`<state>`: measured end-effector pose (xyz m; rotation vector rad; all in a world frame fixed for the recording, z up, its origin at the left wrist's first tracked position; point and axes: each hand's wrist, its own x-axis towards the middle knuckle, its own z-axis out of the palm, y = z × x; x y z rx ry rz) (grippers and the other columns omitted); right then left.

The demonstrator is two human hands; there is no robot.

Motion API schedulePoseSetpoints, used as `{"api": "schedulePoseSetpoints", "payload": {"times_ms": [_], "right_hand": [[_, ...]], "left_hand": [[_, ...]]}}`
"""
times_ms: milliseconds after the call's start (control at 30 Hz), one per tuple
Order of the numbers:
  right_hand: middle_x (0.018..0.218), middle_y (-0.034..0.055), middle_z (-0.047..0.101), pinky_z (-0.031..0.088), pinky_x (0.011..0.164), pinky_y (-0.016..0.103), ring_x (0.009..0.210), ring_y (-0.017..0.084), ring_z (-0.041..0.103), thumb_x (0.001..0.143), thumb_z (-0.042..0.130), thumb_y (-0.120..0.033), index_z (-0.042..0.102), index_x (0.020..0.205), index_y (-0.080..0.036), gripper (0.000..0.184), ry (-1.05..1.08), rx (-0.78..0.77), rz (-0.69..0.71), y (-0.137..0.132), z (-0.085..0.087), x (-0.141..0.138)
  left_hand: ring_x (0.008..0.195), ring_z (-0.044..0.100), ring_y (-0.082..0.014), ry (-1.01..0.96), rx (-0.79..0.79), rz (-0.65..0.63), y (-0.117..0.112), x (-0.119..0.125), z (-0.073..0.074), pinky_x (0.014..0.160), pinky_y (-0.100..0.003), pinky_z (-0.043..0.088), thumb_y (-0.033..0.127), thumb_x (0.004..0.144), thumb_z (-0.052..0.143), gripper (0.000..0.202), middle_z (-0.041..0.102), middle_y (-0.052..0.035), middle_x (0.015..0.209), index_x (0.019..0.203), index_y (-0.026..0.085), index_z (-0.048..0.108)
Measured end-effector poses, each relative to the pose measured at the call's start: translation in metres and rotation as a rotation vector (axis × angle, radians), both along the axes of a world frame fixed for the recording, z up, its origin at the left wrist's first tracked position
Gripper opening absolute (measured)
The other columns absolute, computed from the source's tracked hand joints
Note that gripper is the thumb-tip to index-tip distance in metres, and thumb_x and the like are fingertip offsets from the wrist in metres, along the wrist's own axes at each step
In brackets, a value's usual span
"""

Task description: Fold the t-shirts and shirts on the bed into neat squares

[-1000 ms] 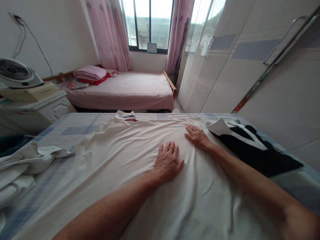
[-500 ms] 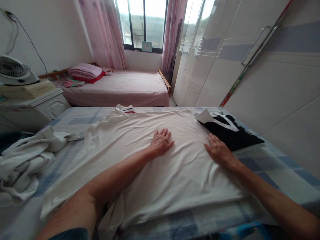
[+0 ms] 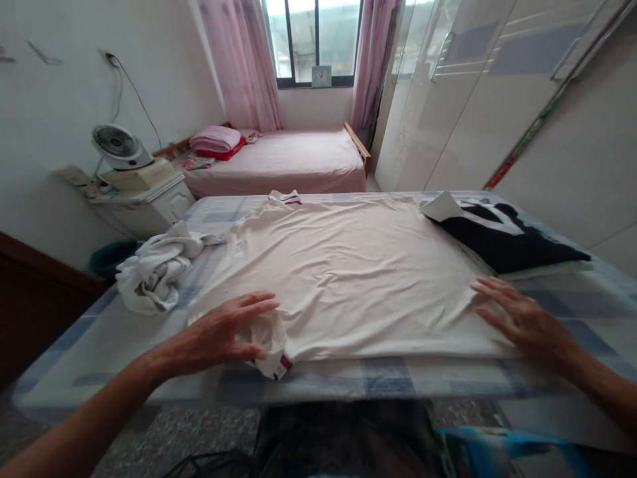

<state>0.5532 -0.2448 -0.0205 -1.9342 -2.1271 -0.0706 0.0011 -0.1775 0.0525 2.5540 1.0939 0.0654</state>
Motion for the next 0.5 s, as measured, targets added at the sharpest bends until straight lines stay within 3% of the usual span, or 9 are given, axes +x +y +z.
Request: {"api": "schedulePoseSetpoints", "payload": {"times_ms": [100,200,300,367,433,500], "right_hand": [[0.138,0.0053,0.049,0.033,0.109,0.04,0.134,0.023,0.035,0.078,0.053,-0.056,0.056,0.122,-0.034,0.05,0.095,-0.067,0.146,-0.029,0.008,0.005],[0.133,0.0038,0.055,0.04,0.104,0.038,0.129,0.024,0.042,0.071,0.06,-0.059,0.061,0.115,-0.041,0.047,0.106,-0.103,0.178,-0.051,0.007,0.009],[0.127,0.0057,0.059,0.045,0.098,0.036,0.12,0.024,0.052,0.075,0.056,-0.054,0.063,0.108,-0.04,0.037,0.128,-0.14,0.13,-0.061,0.002,0.018],[0.125,0.006,0.06,0.047,0.094,0.036,0.111,0.024,0.059,0.078,0.051,-0.048,0.064,0.102,-0.037,0.029,0.126,-0.151,0.067,-0.063,0.001,0.023],[0.122,0.005,0.062,0.048,0.092,0.036,0.104,0.024,0.063,0.078,0.049,-0.045,0.064,0.093,-0.035,0.023,0.114,-0.135,-0.002,-0.065,0.001,0.024],[0.12,0.004,0.063,0.048,0.091,0.038,0.101,0.024,0.064,0.078,0.049,-0.045,0.063,0.087,-0.035,0.019,0.126,-0.109,-0.056,-0.067,0.004,0.022]], "left_hand": [[0.132,0.037,-0.0296,0.033,0.071,0.067,-0.025,-0.027,-0.001,0.108,-0.044,0.033,0.051,0.068,0.07,0.081,0.041,-0.0084,0.145,0.139,0.028,0.04],[0.127,0.044,-0.0297,0.028,0.154,0.145,-0.036,-0.034,-0.01,0.105,-0.044,0.037,0.042,0.073,0.066,0.07,0.05,-0.0069,0.138,0.137,0.028,0.043],[0.107,0.058,-0.0247,-0.004,0.185,0.227,-0.033,-0.031,-0.021,0.094,-0.037,0.046,0.036,0.084,0.052,0.045,0.063,-0.0066,0.116,0.128,0.026,0.053],[0.098,0.06,-0.0228,-0.006,0.208,0.249,-0.028,-0.03,-0.026,0.089,-0.034,0.047,0.037,0.088,0.045,0.034,0.064,-0.0065,0.104,0.113,0.024,0.063],[0.103,0.058,-0.024,-0.006,0.24,0.256,-0.024,-0.031,-0.03,0.091,-0.034,0.046,0.041,0.086,0.047,0.033,0.061,-0.0076,0.111,0.108,0.023,0.064],[0.113,0.054,-0.0259,-0.001,0.244,0.264,-0.022,-0.035,-0.033,0.095,-0.036,0.044,0.044,0.082,0.053,0.046,0.055,-0.0087,0.124,0.122,0.022,0.055]]}}
